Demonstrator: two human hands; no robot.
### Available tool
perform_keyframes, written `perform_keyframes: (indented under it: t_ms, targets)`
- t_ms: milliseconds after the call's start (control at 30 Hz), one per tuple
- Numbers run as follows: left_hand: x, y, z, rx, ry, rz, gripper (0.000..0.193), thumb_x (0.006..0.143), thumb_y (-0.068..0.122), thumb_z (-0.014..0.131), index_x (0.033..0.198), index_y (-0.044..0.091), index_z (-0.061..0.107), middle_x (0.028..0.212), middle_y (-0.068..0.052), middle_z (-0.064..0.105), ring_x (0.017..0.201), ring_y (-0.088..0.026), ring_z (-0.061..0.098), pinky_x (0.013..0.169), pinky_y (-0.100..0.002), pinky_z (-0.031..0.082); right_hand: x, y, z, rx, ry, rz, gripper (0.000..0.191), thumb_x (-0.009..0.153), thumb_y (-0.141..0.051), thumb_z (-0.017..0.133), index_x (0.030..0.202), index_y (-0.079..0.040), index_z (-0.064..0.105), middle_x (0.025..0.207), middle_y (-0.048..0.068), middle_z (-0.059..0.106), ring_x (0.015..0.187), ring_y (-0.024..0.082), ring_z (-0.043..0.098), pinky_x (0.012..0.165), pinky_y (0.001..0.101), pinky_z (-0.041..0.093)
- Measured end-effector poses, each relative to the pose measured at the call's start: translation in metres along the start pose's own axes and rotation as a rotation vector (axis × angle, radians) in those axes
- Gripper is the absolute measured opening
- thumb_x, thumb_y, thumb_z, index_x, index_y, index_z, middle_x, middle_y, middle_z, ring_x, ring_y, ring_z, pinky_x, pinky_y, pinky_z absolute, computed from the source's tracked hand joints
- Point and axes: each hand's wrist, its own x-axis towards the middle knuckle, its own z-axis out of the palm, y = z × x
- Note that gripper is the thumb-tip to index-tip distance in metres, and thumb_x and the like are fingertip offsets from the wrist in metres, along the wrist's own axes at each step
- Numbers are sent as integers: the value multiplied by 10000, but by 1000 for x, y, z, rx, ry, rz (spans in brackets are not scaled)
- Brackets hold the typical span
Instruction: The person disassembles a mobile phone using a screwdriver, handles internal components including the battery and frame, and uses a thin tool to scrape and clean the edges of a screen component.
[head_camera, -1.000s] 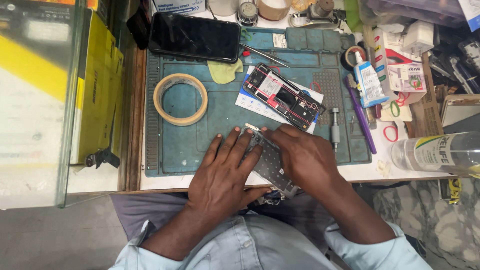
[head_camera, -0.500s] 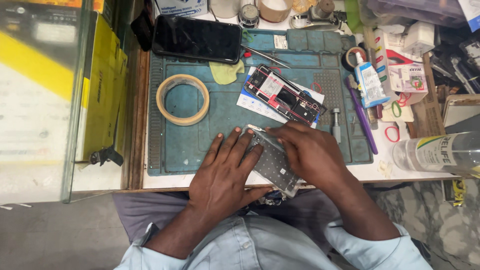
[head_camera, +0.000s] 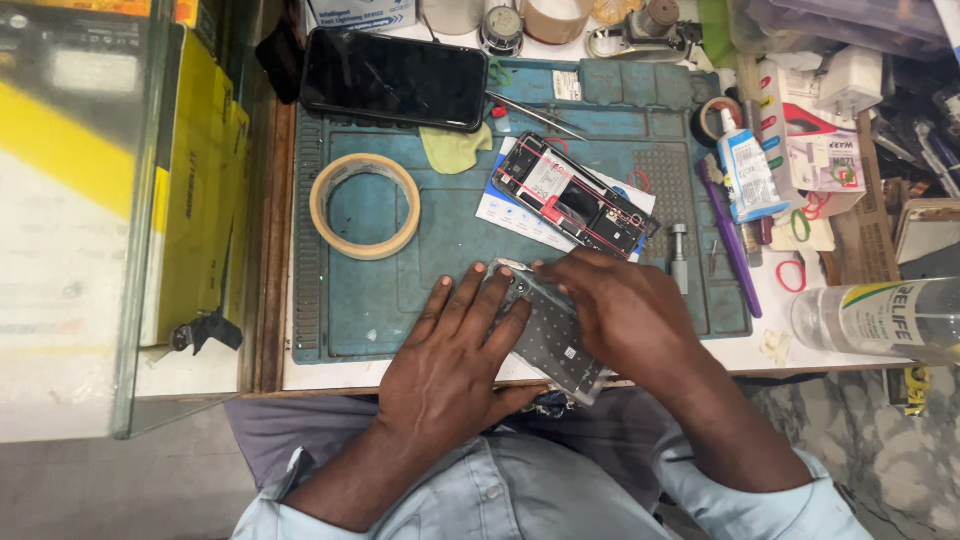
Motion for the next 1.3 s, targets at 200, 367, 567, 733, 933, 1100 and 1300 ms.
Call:
perform_keyframes:
  t_ms: [200, 367, 567, 733, 933, 1100, 1300]
  targets:
    - [-4, 18, 6, 0, 31, 16, 835, 781, 612, 741, 1382, 56, 571, 1508, -206, 491, 1453, -378, 400, 1210, -530, 262, -21, 7, 5, 28, 40, -4, 326, 875, -49, 633, 1164, -161, 735, 996, 66, 718, 861, 335, 712, 693, 464, 561]
    - [-15, 44, 7, 31, 45, 35, 841, 776, 603, 751, 1388, 55, 569, 1498, -217, 493, 1440, -393, 414, 1201, -542, 274, -48, 4, 5, 28, 86, -41, 266, 897, -53, 637, 1136, -138, 719, 1006, 73, 708, 869, 345, 705, 705, 476, 553]
    - [-30, 62, -1, 30, 44, 17, 861, 740, 613, 759, 1382, 71, 570, 1491, -206, 499, 1432, -392, 410, 1187, -548, 276, -72, -4, -1, 107, 119, -39, 249, 920, -71, 624, 1144, -130, 717, 1018, 92, 712, 887, 351, 707, 726, 472, 557]
    - [-38, 58, -6, 41, 38, 14, 869, 743, 639, 749, 1378, 73, 570, 1485, -197, 504, 1431, -376, 413, 1187, -553, 278, -70, -12, 0, 164, 168, -50, 232, 963, -75, 616, 1174, -113, 704, 1001, 106, 713, 890, 337, 716, 740, 459, 556]
    - [-43, 56, -8, 93, 56, 33, 853, 778, 655, 728, 1382, 72, 577, 1491, -192, 506, 1424, -368, 424, 1185, -555, 293, -51, -20, 2, 239, 144, 42, 215, 917, -145, 685, 1121, -90, 722, 946, 128, 718, 781, 299, 731, 698, 427, 577]
    - [-53, 56, -11, 104, 72, 18, 870, 762, 664, 718, 1399, 87, 578, 1489, -174, 515, 1384, -374, 446, 1151, -577, 312, -18, -30, 2, 107, 16, -161, 152, 875, -172, 730, 1002, -95, 763, 942, 113, 757, 866, 327, 727, 759, 453, 571]
    - [-61, 50, -21, 100, 76, 8, 867, 773, 687, 709, 1396, 96, 587, 1445, -162, 541, 1361, -367, 461, 1147, -571, 311, 7, -48, -10, -163, -272, -283, 192, 822, -230, 704, 959, -96, 718, 932, 120, 741, 864, 364, 707, 752, 507, 545]
